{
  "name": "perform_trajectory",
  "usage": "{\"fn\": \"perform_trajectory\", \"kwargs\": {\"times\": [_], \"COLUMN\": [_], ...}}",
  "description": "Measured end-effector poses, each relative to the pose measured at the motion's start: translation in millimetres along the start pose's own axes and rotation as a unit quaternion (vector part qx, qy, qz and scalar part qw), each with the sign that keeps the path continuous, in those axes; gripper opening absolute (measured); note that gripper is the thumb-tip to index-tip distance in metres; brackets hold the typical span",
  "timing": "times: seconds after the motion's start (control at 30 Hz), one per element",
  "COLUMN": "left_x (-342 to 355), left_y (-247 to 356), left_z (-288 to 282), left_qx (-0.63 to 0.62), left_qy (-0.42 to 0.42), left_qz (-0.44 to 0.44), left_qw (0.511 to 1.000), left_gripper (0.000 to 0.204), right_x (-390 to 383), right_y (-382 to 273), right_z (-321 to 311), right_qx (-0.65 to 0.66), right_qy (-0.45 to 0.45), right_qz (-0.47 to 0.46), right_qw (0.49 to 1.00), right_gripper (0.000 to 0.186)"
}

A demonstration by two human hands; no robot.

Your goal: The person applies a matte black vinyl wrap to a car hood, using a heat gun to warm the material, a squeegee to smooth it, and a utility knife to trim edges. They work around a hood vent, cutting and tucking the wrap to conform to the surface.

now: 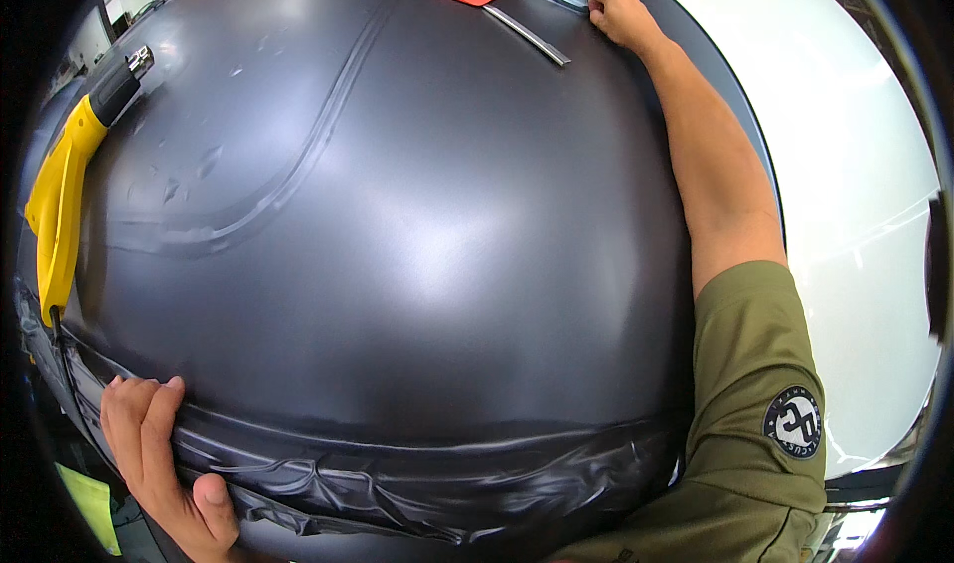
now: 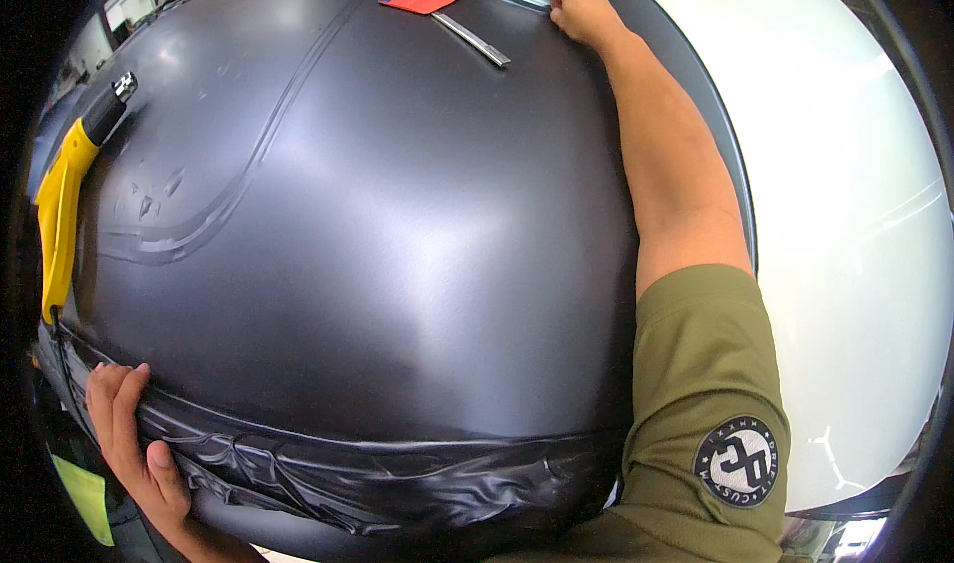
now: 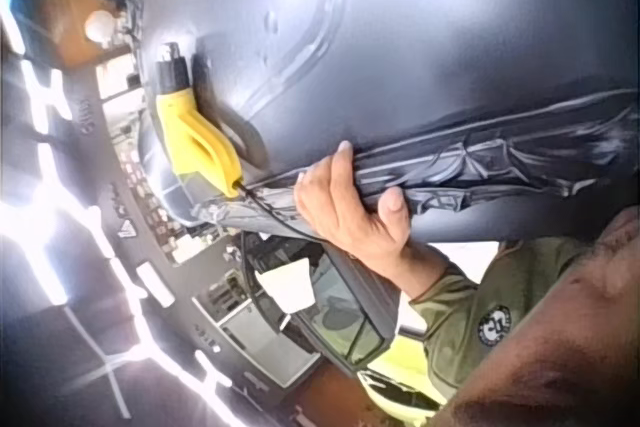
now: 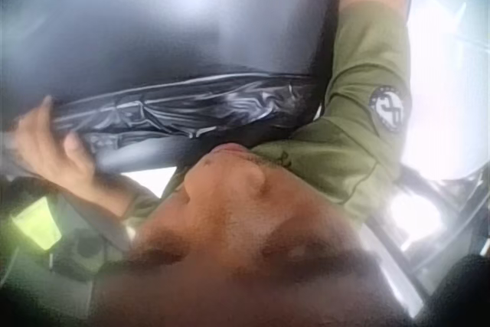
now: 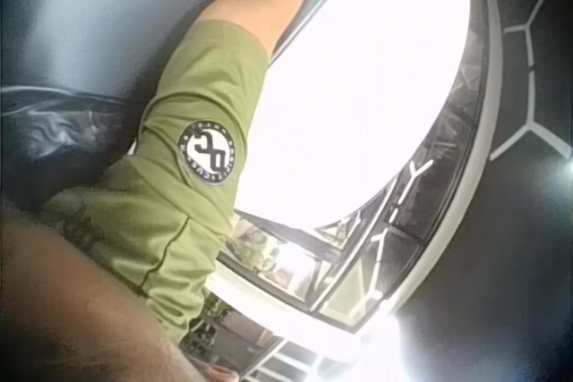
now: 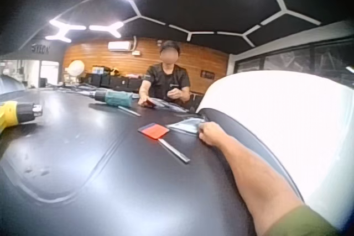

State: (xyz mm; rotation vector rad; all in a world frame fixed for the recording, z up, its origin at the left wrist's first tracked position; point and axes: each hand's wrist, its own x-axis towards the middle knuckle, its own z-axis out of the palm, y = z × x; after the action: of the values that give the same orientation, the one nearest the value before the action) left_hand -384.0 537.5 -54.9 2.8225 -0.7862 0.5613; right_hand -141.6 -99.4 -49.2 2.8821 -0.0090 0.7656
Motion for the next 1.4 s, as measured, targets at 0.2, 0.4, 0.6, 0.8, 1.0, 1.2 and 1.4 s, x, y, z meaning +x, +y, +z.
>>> {"fn": "perform_trajectory", "kwargs": {"times": [0.2,0.4,0.6,0.8,1.0,1.2,1.4], "left_x": [-5,-6,-4,0,-3,0,-9], "left_y": [-4,-4,3,7,-2,9,-7], "left_z": [-3,-4,-1,2,-7,-5,-10], "left_qx": [0.014,0.016,0.002,-0.022,0.011,-0.013,0.066], "left_qy": [-0.030,-0.043,-0.007,0.010,-0.046,-0.013,-0.056], "left_qz": [-0.012,-0.018,-0.024,-0.021,-0.025,-0.032,-0.024], "left_qw": [0.999,0.999,1.000,0.999,0.999,0.999,0.996], "left_gripper": [0.074,0.075,0.074,0.074,0.075,0.078,0.079], "right_x": [-8,-8,-8,-10,-11,2,11], "right_y": [-5,-4,-9,-2,-8,-13,-1], "right_z": [-2,1,-1,2,-2,-5,9], "right_qx": [-0.054,-0.083,-0.079,-0.027,-0.048,-0.154,-0.199], "right_qy": [0.006,0.022,0.005,0.056,0.021,-0.004,-0.041], "right_qz": [-0.025,-0.019,-0.011,0.014,-0.015,-0.099,-0.065], "right_qw": [0.998,0.996,0.997,0.998,0.999,0.983,0.977], "right_gripper": [0.019,0.023,0.023,0.022,0.020,0.019,0.021]}}
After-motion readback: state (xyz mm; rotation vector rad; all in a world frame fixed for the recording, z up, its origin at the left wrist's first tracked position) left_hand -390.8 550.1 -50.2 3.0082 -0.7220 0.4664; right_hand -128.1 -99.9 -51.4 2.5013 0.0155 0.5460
